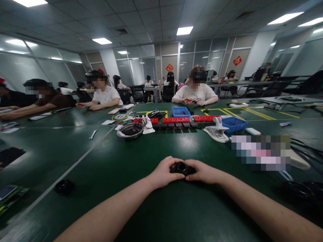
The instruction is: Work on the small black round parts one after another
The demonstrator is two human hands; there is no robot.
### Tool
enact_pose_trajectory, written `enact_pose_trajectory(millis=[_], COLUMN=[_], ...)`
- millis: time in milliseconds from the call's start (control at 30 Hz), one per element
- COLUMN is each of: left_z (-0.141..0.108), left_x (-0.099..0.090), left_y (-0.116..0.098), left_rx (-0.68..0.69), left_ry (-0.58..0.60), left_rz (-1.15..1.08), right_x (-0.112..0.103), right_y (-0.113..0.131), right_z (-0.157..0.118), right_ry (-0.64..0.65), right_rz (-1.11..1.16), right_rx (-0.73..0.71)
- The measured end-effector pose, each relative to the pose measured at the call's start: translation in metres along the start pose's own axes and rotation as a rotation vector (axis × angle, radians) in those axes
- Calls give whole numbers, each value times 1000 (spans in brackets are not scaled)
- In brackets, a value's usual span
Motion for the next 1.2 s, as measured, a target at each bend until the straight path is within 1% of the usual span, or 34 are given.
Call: enact_pose_trajectory(millis=[100,200,367,467,567,700,767,833,900,933,1000,1067,1200], left_z=[1,1,2,1,0,-2,-3,-6,-8,-8,-7,-6,-4], left_x=[1,3,4,4,4,5,5,3,1,1,0,0,0], left_y=[1,1,3,3,1,-1,-1,0,-1,-1,-2,-2,-3], left_rx=[-1,-2,-7,-33,-81,-121,-144,-168,-177,-172,-143,-101,-38], left_ry=[5,15,19,-4,-40,-80,-131,-208,-273,-284,-262,-201,-65], left_rz=[1,-4,4,6,7,16,37,92,157,176,169,120,39], right_x=[-1,-1,-1,-2,-4,-3,-2,-1,2,3,3,3,2], right_y=[-1,-1,-4,-12,-17,-16,-13,-9,-4,-2,0,3,7], right_z=[1,1,0,1,2,2,2,2,2,2,2,1,-2], right_ry=[-27,-23,-24,-81,-172,-275,-354,-431,-471,-478,-469,-423,-200], right_rz=[-14,-16,42,42,-45,-199,-310,-431,-529,-559,-567,-516,-330], right_rx=[0,0,11,57,119,211,271,313,331,334,311,231,32])
Point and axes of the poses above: each hand's wrist, its own z-axis towards the middle knuckle, its own x-axis out of the palm, y = z × x, the point moved 7 cm from there along z, towards the middle knuckle, and after that the axes turned 8 degrees about y, right-handed, at the moved point
